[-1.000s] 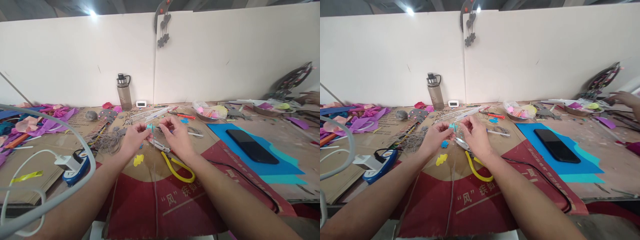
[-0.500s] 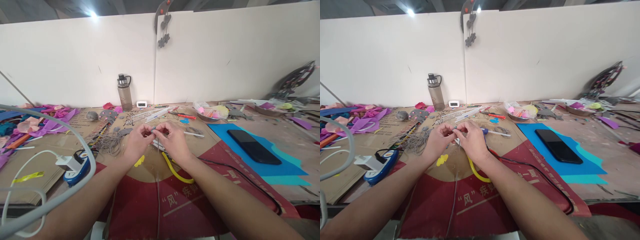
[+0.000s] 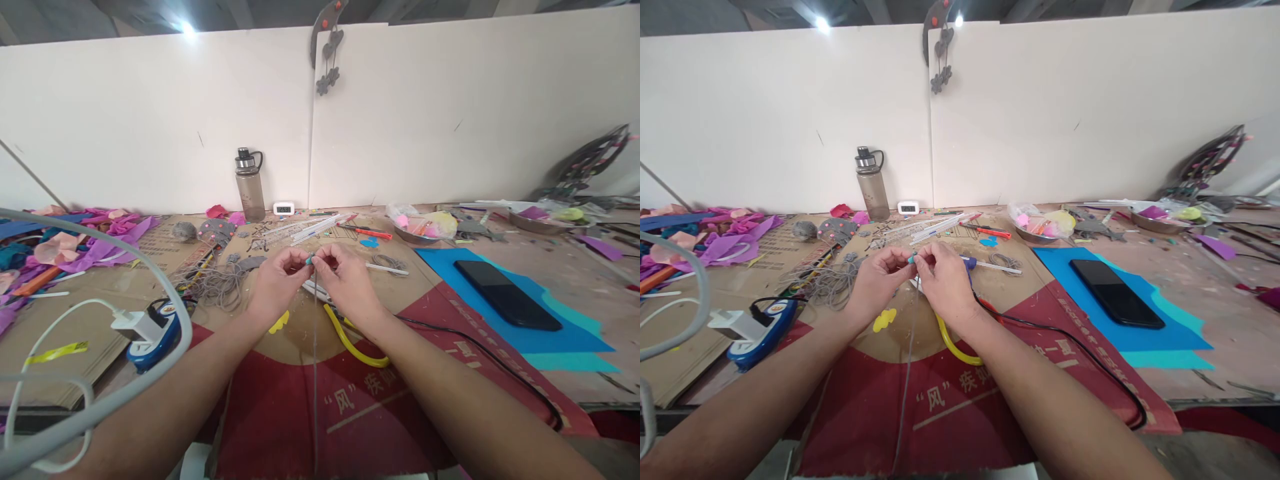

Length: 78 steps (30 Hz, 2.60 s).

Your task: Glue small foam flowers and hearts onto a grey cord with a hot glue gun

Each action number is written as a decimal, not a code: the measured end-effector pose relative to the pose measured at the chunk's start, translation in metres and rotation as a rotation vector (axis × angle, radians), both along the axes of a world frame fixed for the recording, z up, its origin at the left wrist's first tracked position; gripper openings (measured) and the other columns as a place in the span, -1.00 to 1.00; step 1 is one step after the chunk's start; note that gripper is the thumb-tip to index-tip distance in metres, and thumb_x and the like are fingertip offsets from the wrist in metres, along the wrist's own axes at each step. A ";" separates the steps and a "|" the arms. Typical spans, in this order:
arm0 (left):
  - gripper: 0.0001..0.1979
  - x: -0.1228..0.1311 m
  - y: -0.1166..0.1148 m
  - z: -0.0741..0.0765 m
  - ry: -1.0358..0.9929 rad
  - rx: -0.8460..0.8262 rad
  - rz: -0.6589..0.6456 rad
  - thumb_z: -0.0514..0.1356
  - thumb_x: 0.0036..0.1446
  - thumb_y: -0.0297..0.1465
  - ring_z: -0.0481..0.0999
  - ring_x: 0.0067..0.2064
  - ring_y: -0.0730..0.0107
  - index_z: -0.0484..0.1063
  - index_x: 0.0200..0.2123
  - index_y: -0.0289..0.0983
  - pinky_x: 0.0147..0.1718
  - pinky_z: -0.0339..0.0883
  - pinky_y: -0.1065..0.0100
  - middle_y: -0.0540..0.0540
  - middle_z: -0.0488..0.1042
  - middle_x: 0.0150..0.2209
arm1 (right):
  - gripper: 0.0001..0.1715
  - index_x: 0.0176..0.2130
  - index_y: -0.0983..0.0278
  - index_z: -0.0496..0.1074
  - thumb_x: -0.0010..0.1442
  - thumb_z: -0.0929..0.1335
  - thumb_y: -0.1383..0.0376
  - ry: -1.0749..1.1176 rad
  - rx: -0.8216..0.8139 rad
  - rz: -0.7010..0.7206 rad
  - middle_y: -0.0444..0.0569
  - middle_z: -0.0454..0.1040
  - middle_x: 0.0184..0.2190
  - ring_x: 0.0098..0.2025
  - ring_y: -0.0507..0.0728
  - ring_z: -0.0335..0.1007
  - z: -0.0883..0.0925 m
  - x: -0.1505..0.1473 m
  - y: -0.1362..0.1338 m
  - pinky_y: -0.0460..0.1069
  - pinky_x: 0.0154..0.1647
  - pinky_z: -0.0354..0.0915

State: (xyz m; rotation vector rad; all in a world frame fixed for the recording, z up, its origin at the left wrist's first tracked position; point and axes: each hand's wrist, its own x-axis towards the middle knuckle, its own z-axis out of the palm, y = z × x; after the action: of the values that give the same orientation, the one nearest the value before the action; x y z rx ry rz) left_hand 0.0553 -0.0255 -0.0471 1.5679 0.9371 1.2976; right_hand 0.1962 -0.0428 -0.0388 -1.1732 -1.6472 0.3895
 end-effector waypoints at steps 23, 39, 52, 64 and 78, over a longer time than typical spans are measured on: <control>-0.73 -0.022 0.014 0.022 -0.125 -0.532 -0.375 0.39 -0.12 -0.31 0.52 -0.51 0.44 0.46 -0.41 -0.35 -0.54 0.34 0.48 -0.14 0.55 -0.50 | -0.64 -0.43 0.28 0.35 -0.03 0.45 0.07 0.372 -0.337 0.349 -0.21 0.31 -0.54 -0.50 -0.03 0.16 0.001 0.010 0.006 -0.07 -0.46 0.12; -0.71 -0.018 0.014 0.016 0.045 -0.235 -0.251 0.28 0.01 -0.16 0.45 -0.57 0.49 0.46 -0.39 -0.30 -0.57 0.31 0.47 -0.05 0.50 -0.56 | -0.64 -0.38 0.25 0.33 -0.10 0.50 0.16 0.637 -0.485 0.420 -0.21 0.39 -0.50 -0.48 -0.02 0.32 0.001 0.005 0.004 -0.02 -0.34 0.32; -0.72 -0.018 0.015 0.016 -0.023 -0.316 -0.288 0.35 -0.06 -0.22 0.54 -0.47 0.40 0.50 -0.38 -0.32 -0.45 0.44 0.41 -0.10 0.55 -0.49 | -0.60 -0.41 0.26 0.36 -0.17 0.53 0.15 0.658 -0.513 0.406 -0.20 0.40 -0.50 -0.48 -0.02 0.35 0.003 0.006 0.002 -0.05 -0.38 0.33; -0.74 -0.023 0.012 0.022 0.126 -0.241 -0.266 0.32 -0.05 -0.23 0.43 -0.58 0.47 0.52 -0.31 -0.28 -0.64 0.25 0.48 -0.05 0.51 -0.55 | -0.77 -0.39 0.24 0.29 0.00 0.41 0.21 0.505 -0.426 0.387 -0.20 0.35 -0.47 -0.47 -0.01 0.35 0.000 0.005 0.004 -0.02 -0.38 0.36; -0.71 -0.014 0.011 0.017 0.056 -0.167 -0.070 0.31 -0.05 -0.19 0.57 -0.45 0.35 0.48 -0.37 -0.31 -0.50 0.45 0.39 -0.07 0.55 -0.47 | -0.72 -0.27 0.18 0.24 -0.01 0.38 0.31 0.471 -0.482 0.314 -0.25 0.37 -0.54 -0.63 -0.02 0.31 -0.006 0.004 0.008 -0.06 -0.59 0.33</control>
State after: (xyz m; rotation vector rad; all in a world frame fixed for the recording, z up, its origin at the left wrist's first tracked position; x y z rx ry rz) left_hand 0.0415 -0.0150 -0.0303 1.5002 0.9909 1.1030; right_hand 0.2002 -0.0347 -0.0447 -1.0496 -1.3483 1.2200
